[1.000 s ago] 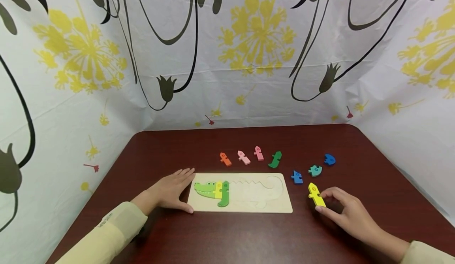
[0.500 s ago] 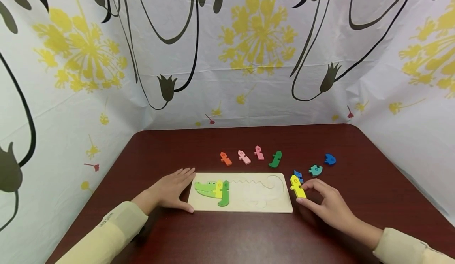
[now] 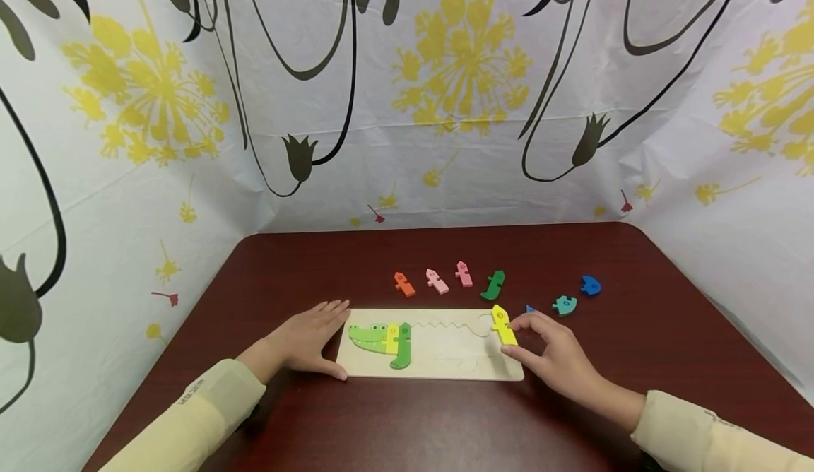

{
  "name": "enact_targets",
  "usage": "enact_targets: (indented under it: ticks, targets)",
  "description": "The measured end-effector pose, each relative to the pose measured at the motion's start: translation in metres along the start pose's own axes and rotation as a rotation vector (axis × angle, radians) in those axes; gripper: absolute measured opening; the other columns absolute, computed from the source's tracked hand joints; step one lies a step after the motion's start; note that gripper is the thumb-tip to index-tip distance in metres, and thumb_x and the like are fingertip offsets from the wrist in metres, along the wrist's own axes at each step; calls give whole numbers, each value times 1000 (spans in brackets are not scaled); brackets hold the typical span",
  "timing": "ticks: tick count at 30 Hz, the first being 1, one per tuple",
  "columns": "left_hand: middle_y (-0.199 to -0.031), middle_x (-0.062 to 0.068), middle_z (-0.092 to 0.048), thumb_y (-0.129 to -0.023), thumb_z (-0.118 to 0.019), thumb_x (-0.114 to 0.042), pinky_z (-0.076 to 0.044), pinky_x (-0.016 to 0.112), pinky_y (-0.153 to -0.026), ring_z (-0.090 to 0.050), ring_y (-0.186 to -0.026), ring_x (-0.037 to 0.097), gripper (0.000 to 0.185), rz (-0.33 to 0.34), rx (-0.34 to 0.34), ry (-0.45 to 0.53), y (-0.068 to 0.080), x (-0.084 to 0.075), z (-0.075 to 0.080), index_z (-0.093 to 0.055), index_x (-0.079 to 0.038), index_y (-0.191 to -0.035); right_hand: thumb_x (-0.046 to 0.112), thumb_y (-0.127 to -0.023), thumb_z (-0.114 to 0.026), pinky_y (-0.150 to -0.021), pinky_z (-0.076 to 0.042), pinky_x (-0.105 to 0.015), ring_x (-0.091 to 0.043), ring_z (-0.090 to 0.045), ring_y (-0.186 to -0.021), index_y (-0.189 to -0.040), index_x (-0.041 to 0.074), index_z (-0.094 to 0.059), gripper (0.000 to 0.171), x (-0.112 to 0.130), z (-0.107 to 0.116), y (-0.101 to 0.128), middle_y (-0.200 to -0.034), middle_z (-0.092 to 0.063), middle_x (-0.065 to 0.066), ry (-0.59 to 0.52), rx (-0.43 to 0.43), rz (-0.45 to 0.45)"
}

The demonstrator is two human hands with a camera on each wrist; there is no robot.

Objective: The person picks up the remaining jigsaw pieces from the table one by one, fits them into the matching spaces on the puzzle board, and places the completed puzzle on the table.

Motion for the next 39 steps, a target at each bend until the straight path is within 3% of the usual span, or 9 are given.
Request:
enact_targets:
  ticks: [4,10,18,28,39]
  targets:
    - [-158,15,-22,-73,-46,-87,-20,42,-116,-20,-145,29,119,-4,0,-6,0,0,0,-27,0,-152,11,-73,-86,-68,-56,-35,-19,-61,-82,-96,16,-63,33,5,-7,-7,-95,-60,11,-19,20,-14]
    - [-158,15,-22,-73,-46,-87,-20,42,-116,-20,-145,29,119,2,2,-11,0,0,0,-27,0,-152,17,-74,-86,-59,-50,-30,-20,-57,-79,-97,17,-63,32,12,-20,-17,-91,-59,12,-31,40,-49]
    - [-158,14,-21,-73,-45,-88,-20,41,-116,-19,-145,28,120,13,9,-11,-1,0,-1,-26,0,-152,23,-76,-85,-70,-53,-33,-20,-58,-83,-97,14,-66,29,17,-39,-24,-91,-61,8,-50,62,-149]
    - [-158,14,-22,-73,-44,-88,-19,41,-116,-19,-145,27,120,13,10,-18,-1,1,-2,-26,0,-152,24,-74,-86,-71,-52,-32,-14,-55,-83,-95,15,-66,31,29,-59,-32,-90,-63,6,-62,90,-174]
    - [-158,15,-22,-74,-44,-88,-19,41,-116,-19,-145,28,119,7,5,-31,0,0,-1,-27,0,-152,20,-74,-87,-72,-51,-34,-18,-56,-81,-92,13,-65,29,38,-79,-37,-86,-61,-1,-124,108,-177]
Point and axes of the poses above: each hand's wrist, its own y-axis away from the middle knuckle, its own z-axis out of the back of the hand, x = y × z, the point moved 8 cm from there along -y, towards the middle knuckle
